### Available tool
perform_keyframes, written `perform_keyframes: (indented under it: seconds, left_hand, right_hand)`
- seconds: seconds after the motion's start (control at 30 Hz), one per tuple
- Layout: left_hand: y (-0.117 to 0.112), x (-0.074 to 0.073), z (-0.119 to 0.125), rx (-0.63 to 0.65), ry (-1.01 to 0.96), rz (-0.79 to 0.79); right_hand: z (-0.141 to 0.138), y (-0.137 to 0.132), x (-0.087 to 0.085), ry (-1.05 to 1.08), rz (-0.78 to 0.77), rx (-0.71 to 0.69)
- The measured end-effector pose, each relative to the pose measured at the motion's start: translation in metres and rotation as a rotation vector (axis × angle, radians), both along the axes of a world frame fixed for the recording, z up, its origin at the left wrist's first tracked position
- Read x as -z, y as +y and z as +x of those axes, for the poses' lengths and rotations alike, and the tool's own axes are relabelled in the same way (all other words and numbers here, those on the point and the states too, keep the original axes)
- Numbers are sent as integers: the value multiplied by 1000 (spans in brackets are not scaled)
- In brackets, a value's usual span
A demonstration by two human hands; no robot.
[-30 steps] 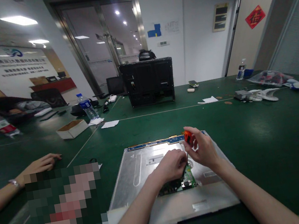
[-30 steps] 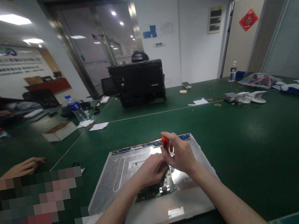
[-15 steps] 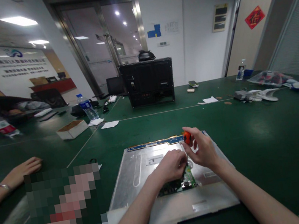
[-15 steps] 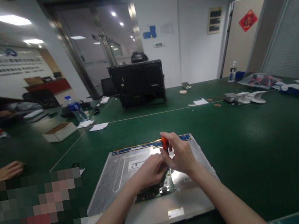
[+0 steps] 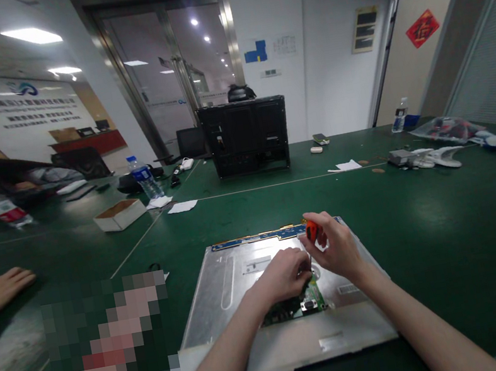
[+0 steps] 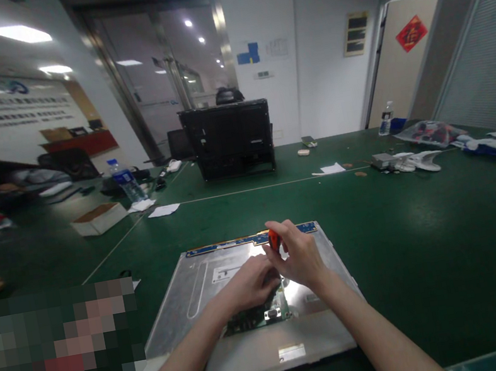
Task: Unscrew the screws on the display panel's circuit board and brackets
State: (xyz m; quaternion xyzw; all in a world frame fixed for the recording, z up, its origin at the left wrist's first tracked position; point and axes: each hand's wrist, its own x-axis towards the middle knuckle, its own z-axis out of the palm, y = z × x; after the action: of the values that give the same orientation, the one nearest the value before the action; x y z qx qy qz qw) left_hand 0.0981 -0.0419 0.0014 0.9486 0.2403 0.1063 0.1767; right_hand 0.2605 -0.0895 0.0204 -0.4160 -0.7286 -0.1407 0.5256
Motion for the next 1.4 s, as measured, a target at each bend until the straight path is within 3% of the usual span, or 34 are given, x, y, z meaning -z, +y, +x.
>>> perform_keyframes:
  seconds: [0.37, 0.87, 1.2, 1.4]
  left_hand:
    - [0, 2, -1, -22, 1, 9]
    - [1, 2, 0, 2, -11, 51]
    - [1, 4, 0, -10, 5, 42]
    - [1, 3, 0, -2, 1, 41]
  right_hand:
    - [-1, -4, -4, 16, -27, -46]
    - [1, 1, 2, -22, 14, 29]
    - [-1, -3, -4, 3, -27, -42]
    - [0, 0, -1, 17, -2, -13]
